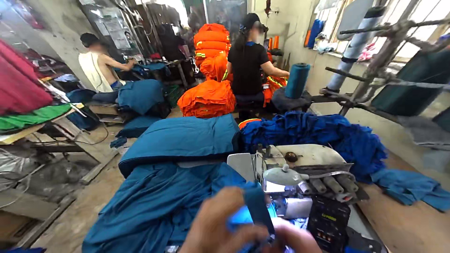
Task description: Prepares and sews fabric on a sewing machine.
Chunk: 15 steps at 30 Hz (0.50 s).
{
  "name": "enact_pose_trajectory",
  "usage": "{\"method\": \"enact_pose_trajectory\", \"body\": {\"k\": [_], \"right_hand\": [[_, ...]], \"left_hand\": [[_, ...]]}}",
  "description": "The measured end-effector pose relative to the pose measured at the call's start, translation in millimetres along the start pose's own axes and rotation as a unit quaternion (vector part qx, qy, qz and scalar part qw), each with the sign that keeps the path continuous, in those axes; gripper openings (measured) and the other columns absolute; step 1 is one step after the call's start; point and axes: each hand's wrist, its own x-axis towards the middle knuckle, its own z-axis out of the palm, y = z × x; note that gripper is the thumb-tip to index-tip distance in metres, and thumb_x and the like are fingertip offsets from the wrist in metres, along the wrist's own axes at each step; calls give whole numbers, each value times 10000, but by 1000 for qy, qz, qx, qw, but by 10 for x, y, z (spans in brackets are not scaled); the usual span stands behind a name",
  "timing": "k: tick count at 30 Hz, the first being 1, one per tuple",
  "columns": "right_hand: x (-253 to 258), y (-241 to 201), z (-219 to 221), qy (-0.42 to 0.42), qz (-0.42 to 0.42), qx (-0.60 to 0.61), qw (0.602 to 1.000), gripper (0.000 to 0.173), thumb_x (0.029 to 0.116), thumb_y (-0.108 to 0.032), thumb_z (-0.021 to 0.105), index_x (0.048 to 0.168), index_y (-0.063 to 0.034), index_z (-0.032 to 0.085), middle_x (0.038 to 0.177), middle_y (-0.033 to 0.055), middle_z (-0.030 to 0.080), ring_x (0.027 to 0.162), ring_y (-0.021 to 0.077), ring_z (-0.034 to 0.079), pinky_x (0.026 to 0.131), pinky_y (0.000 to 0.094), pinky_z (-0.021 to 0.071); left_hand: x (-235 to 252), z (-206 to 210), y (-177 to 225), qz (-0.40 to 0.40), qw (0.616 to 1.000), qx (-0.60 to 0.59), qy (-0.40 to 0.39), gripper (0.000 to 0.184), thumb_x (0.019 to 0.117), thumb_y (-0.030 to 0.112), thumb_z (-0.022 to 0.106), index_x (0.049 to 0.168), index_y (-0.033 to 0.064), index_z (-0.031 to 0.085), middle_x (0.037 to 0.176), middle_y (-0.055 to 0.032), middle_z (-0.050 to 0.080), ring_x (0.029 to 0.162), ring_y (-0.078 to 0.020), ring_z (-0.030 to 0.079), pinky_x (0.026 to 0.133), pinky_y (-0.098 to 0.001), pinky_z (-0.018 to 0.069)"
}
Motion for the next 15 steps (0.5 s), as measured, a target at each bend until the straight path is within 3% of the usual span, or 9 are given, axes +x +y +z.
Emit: {"method": "enact_pose_trajectory", "body": {"k": [1, 3, 5, 12, 15], "right_hand": [[202, 102, -25, 7, 29, -10, 999, 249, 918, -138, 758, 1132, -18, 718, 976, 63, 747, 673, 103, 695, 598, 308, 625], [410, 251, -45, 19, 76, 1, 997, 171, 917, -155, 761, 1056, -58, 736, 882, 21, 748, 576, 91, 656, 512, 288, 586], [446, 300, -50, 19, 87, 5, 996, 125, 924, -172, 755, 982, -63, 743, 801, 14, 727, 526, 89, 623, 482, 285, 561], [428, 376, -45, 5, 70, -6, 998, 130, 980, -185, 672, 969, -79, 747, 755, -9, 708, 502, 69, 606, 471, 257, 551], [171, 154, -49, 0, 31, -59, 998, 126, 972, -104, 658, 1003, -26, 752, 865, 43, 749, 627, 104, 691, 597, 302, 619]], "left_hand": [[161, -79, -37, -8, 998, -8, 60, 386, 959, 374, 715, 1257, 132, 686, 1109, -47, 764, 1029, -176, 735, 921, -374, 624], [356, -166, -72, -71, 972, -139, 175, 406, 916, 196, 771, 1297, 87, 682, 1031, -147, 757, 920, -244, 753, 853, -376, 634], [383, -193, -57, -107, 947, -194, 233, 406, 892, 94, 766, 1290, 73, 686, 998, -172, 749, 871, -257, 757, 825, -388, 643], [355, -45, -61, -157, 916, -266, 255, 381, 897, 43, 720, 1277, 51, 682, 966, -178, 746, 848, -248, 753, 829, -398, 638], [115, 103, 108, -119, 942, -262, 175, 402, 911, 199, 766, 1290, 97, 676, 982, -128, 759, 840, -227, 756, 806, -393, 644]]}}
